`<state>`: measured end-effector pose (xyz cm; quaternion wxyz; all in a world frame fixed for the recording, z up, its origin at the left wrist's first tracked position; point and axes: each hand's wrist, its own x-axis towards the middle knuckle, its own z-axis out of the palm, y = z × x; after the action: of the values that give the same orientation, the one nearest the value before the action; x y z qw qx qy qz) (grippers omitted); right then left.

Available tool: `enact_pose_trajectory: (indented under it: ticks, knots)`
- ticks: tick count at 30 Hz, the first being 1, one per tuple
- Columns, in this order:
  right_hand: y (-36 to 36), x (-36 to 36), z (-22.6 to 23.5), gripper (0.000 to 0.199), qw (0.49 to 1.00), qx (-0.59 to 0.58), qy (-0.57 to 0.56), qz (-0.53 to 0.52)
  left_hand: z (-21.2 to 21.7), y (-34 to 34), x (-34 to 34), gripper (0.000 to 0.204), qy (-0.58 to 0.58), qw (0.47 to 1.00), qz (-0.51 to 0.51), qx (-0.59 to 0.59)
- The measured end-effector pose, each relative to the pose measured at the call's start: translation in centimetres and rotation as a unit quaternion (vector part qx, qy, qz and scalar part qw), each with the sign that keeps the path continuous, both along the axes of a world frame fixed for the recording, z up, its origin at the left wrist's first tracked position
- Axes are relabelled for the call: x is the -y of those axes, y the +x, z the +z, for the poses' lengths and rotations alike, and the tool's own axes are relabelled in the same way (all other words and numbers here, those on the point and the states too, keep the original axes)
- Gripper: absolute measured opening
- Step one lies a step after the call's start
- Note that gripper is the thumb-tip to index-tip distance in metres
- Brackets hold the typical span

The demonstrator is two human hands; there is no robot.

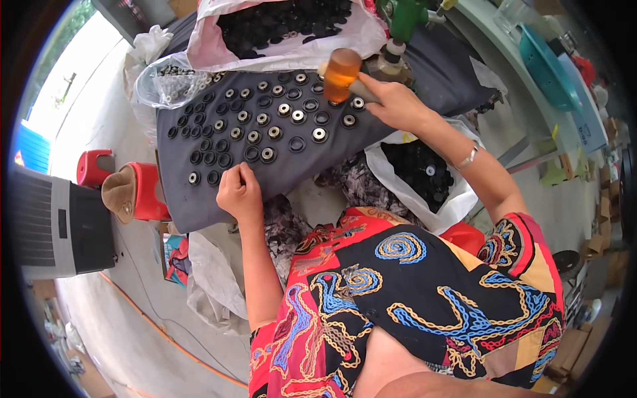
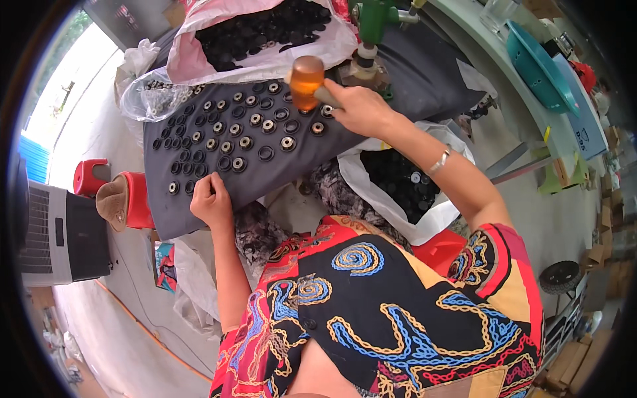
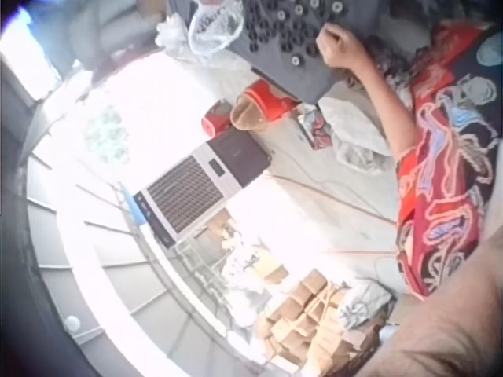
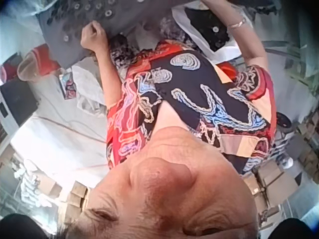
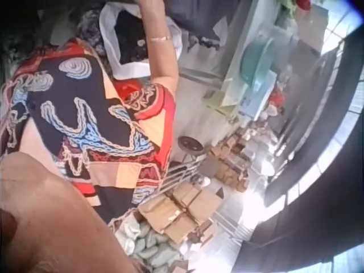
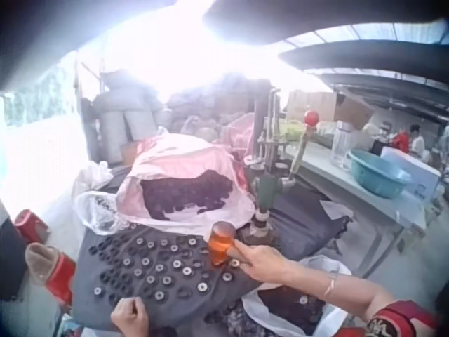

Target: The person uses a manual press machine to attach snap fasteners onto a piece of gray fabric. They repeatedly place a snap component into the press, operate the lever to secure it, and then remove the finished fastener. The process is repeated for multiple fasteners.

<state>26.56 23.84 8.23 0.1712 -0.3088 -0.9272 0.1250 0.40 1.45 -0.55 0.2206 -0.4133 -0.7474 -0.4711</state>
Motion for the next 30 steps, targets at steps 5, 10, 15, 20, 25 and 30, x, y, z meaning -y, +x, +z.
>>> enact_pose_trajectory:
  ticks: [5, 10, 15, 20, 25, 30]
  knots:
    - [2.8, 1.0, 3.0, 0.065, 0.994, -0.087, 0.064, 0.000, -0.4, 0.0, -0.3, 0.011, 0.016, 1.000, -0.004, -0.009]
    - [3.6, 0.6, -0.4, 0.068, 0.997, 0.064, 0.012, -0.042, -0.4, 0.0, -0.1, 0.011, 0.004, 1.000, -0.003, -0.001]
    - [3.4, 0.6, 1.6, 0.064, 0.999, -0.010, 0.037, -0.026, -0.5, 0.0, -0.1, 0.011, 0.011, 1.000, -0.002, -0.016]
    - [3.0, 1.2, -0.2, 0.065, 0.996, 0.074, 0.009, -0.048, -0.1, 0.1, 0.2, 0.011, -0.016, 1.000, 0.010, -0.002]
    - [3.8, 1.4, 1.2, 0.067, 0.999, -0.038, 0.027, 0.003, -0.1, -0.1, -0.4, 0.012, 0.016, 1.000, -0.003, -0.018]
    - [3.4, 4.6, 0.1, 0.067, 0.994, 0.100, 0.032, 0.002, -0.2, 0.1, 0.0, 0.012, -0.007, 1.000, 0.005, -0.009]
